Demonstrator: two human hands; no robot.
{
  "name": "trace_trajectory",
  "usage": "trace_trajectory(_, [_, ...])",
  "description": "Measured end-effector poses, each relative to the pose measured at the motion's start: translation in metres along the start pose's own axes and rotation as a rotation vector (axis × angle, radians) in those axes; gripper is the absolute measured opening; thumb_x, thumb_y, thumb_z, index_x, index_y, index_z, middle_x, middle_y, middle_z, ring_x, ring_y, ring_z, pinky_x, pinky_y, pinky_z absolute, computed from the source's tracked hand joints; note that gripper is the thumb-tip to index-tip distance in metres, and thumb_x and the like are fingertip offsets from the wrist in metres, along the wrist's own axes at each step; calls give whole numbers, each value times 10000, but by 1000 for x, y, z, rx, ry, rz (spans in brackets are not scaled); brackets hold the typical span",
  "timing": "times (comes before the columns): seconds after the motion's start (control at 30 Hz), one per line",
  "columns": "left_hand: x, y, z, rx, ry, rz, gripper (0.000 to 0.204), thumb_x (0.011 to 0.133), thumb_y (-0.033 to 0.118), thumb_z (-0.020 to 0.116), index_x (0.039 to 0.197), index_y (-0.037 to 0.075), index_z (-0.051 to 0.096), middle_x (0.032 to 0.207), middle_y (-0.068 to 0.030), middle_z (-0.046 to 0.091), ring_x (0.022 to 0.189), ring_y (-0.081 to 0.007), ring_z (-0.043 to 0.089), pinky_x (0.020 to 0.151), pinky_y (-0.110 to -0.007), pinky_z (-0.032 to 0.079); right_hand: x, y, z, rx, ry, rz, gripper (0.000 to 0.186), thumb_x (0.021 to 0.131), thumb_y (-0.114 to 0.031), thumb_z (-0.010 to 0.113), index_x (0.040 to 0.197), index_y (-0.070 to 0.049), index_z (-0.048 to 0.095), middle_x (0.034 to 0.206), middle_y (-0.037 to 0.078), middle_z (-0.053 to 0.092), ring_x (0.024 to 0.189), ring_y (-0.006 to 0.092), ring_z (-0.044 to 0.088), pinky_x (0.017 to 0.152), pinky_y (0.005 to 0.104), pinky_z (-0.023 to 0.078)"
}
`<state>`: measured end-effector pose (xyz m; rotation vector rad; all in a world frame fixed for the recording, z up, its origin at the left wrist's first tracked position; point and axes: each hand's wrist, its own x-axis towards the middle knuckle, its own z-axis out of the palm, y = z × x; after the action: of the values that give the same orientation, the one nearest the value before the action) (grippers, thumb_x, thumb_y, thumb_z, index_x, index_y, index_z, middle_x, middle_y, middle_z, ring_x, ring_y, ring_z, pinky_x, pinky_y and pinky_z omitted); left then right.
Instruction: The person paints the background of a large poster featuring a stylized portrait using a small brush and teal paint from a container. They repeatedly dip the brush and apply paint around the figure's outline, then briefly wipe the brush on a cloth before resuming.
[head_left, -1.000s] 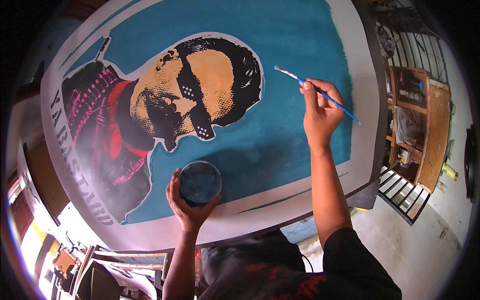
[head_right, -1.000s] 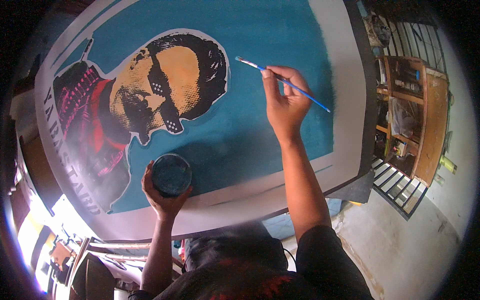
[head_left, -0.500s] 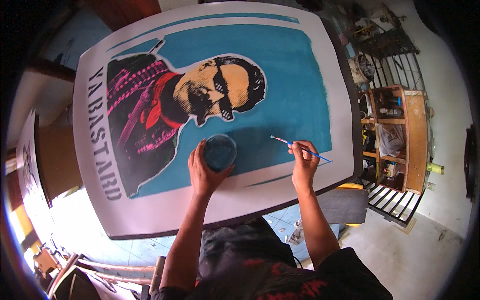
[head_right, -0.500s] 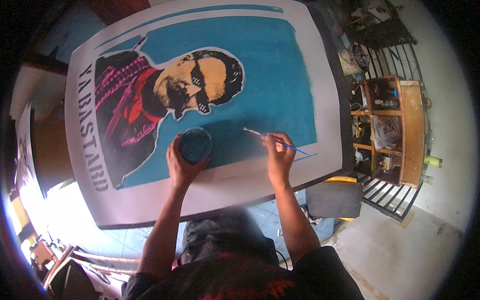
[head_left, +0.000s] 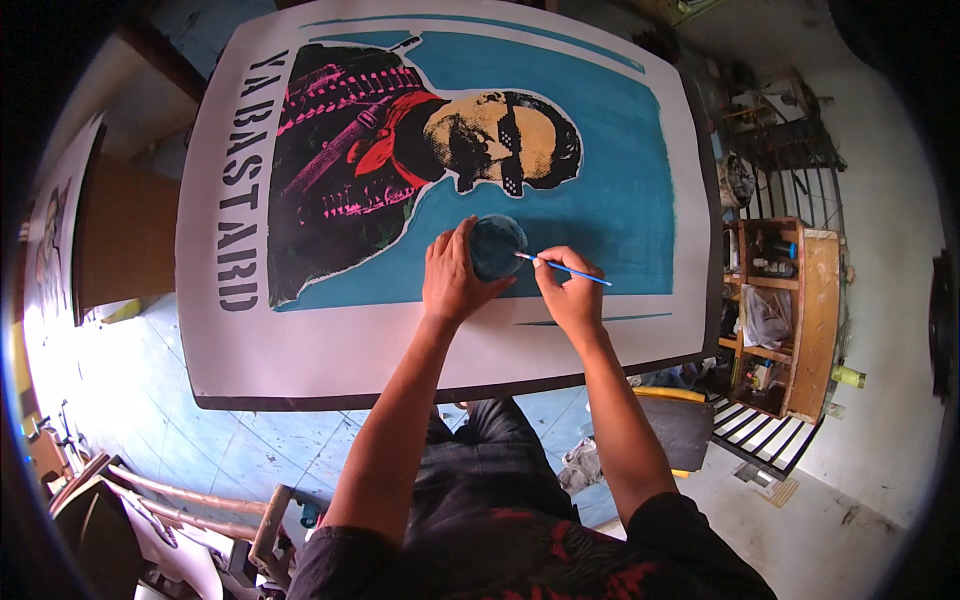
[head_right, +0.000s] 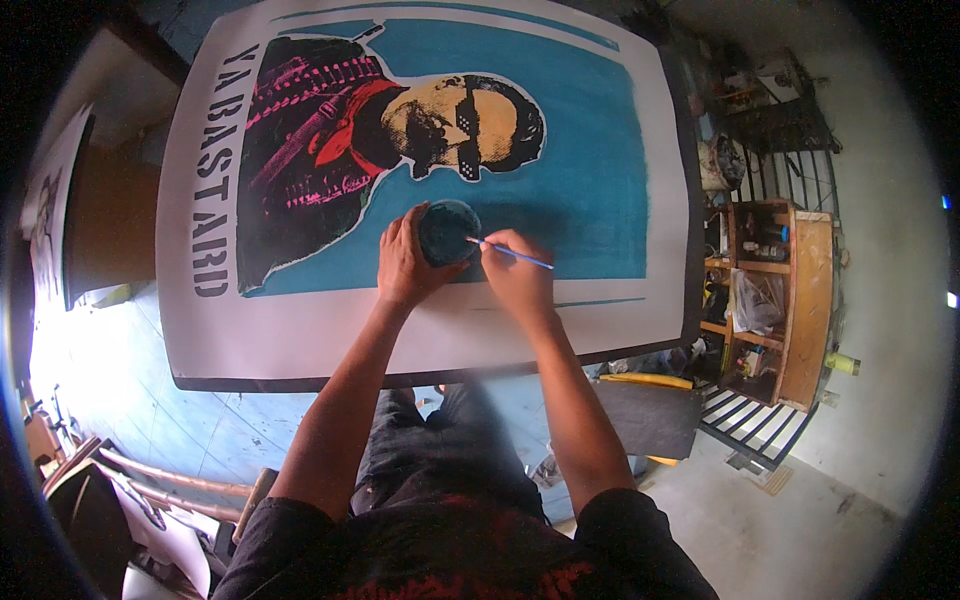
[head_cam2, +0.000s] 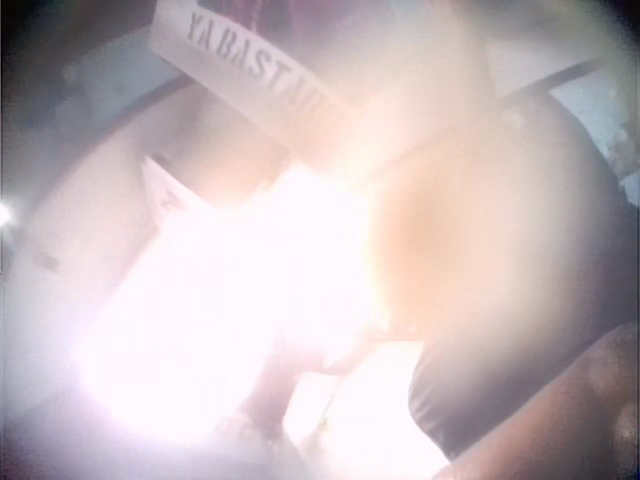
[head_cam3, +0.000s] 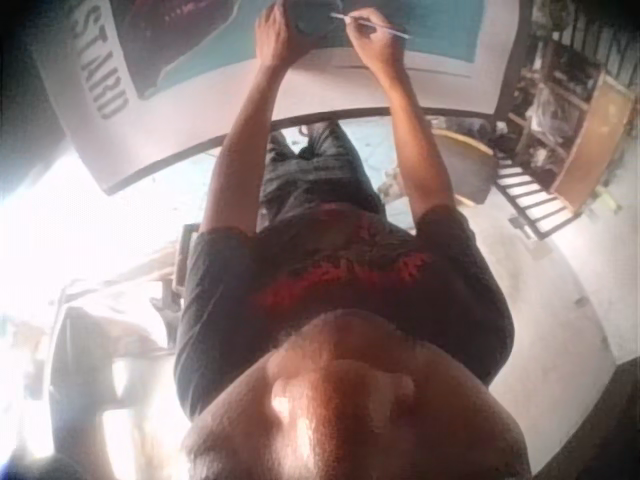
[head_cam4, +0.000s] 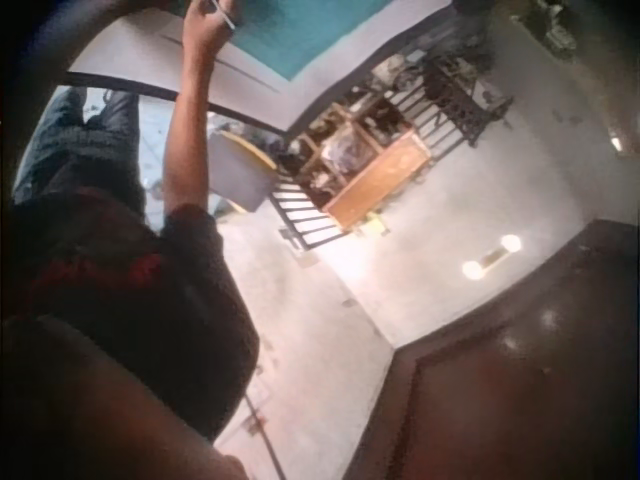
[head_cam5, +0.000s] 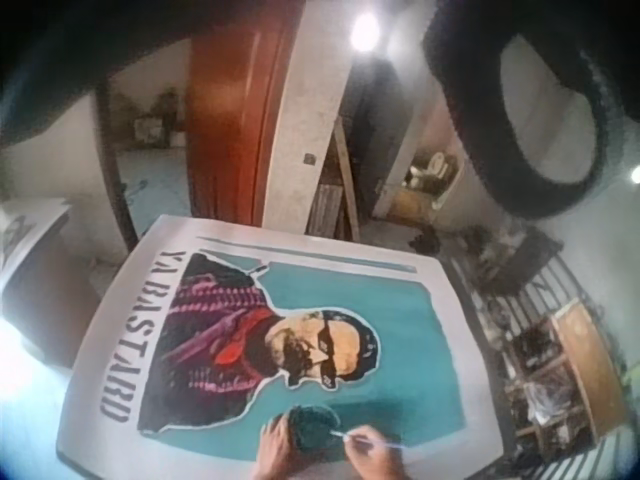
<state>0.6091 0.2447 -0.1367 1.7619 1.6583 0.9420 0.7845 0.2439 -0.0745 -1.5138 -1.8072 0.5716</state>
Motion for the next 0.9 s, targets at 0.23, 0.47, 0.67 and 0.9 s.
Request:
trace_trajectory(0.23, [0, 0, 8, 11, 9, 28, 996, 528, 351, 896, 1353, 85, 405, 1225, -135, 569, 1172, -325, 508, 1013, -442, 369, 5, 5, 3, 25, -64, -21, 65, 822, -54, 689, 833, -13, 640, 763, 99, 680, 703, 230, 678, 638, 312, 512])
trace_trajectory(0.47, [-1, 0, 12, 82, 44, 54, 950, 546, 342, 876, 1341, 88, 422, 1234, -136, 568, 1180, -327, 508, 1023, -446, 366, 11, 17, 22, 134, -104, -66, 75, 831, -77, 694, 839, -20, 646, 760, 103, 680, 691, 212, 676, 625, 308, 509])
trace_trajectory(0.67, [1, 6, 15, 199, 25, 29, 1005, 517, 373, 904, 1343, 59, 425, 1269, -142, 549, 1198, -336, 497, 1029, -448, 365, 15, 42, -3, 495, -94, 54, 81, 897, -78, 656, 901, 1, 635, 826, 64, 679, 718, 132, 633, 642, 251, 485])
trace_trajectory(0.9, [-1, 17, 15, 304, 46, -6, 987, 548, 383, 905, 1339, 76, 402, 1242, -131, 559, 1184, -324, 509, 1038, -446, 366, 22, 98, -60, 981, 68, 491, 111, 921, -93, 633, 960, 10, 618, 867, 80, 645, 802, 135, 628, 757, 257, 519])
